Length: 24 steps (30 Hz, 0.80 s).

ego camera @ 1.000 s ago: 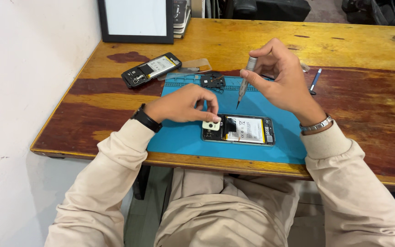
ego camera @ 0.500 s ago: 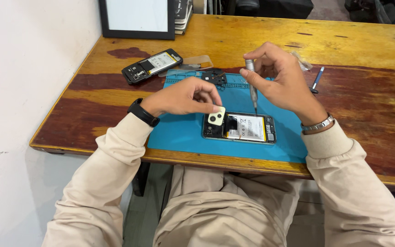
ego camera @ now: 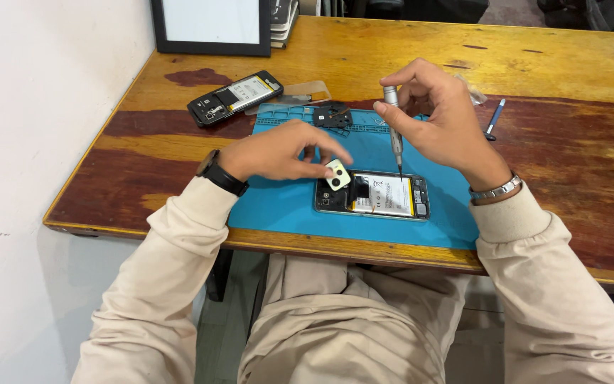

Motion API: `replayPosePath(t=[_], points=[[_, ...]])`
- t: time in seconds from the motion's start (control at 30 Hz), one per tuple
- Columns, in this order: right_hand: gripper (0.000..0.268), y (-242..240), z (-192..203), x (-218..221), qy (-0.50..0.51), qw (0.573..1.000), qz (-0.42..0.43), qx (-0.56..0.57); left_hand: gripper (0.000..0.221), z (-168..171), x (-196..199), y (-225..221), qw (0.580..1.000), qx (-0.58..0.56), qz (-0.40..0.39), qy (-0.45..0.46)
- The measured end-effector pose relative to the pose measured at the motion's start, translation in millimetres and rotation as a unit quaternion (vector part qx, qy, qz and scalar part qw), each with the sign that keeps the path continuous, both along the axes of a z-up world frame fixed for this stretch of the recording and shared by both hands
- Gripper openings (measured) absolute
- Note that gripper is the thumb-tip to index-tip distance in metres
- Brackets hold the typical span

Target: The person uses a screwdriver to remove screws from a disassembled smartphone placed on a blue mat. They place the screws on the mat and then position a camera module over the phone's internal components.

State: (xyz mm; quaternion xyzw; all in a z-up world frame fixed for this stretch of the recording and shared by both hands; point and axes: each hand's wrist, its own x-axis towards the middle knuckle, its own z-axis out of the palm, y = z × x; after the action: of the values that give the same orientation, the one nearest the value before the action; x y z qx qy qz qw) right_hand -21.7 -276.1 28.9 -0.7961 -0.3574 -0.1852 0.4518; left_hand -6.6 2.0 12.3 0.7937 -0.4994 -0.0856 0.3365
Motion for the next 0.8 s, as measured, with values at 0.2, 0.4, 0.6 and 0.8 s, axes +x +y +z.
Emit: replayPosePath(t=[0.2,0.4,0.6,0.8], points=[[0.021,-1,-2,1,-0.004,1.0,0.003,-0.005,0.041,4,-1,2,0.994,0.1,0.047,-0.003],[0.022,-1,-1,2,-0.014,1.0,-0.003,-0.008,0.045,6,-9,-2,0.997,0.061,0.022,-0.031],[0.022,0,-2,2,-0.013,1.0,-0.006,-0.005,0.051,8,-13,-7,0.995,0.091,0.021,-0.021],[0.023,-1,-2,2,-0.013,1.0,-0.013,-0.002,0.052,7,-14,-6,0.996,0.088,0.001,-0.034]])
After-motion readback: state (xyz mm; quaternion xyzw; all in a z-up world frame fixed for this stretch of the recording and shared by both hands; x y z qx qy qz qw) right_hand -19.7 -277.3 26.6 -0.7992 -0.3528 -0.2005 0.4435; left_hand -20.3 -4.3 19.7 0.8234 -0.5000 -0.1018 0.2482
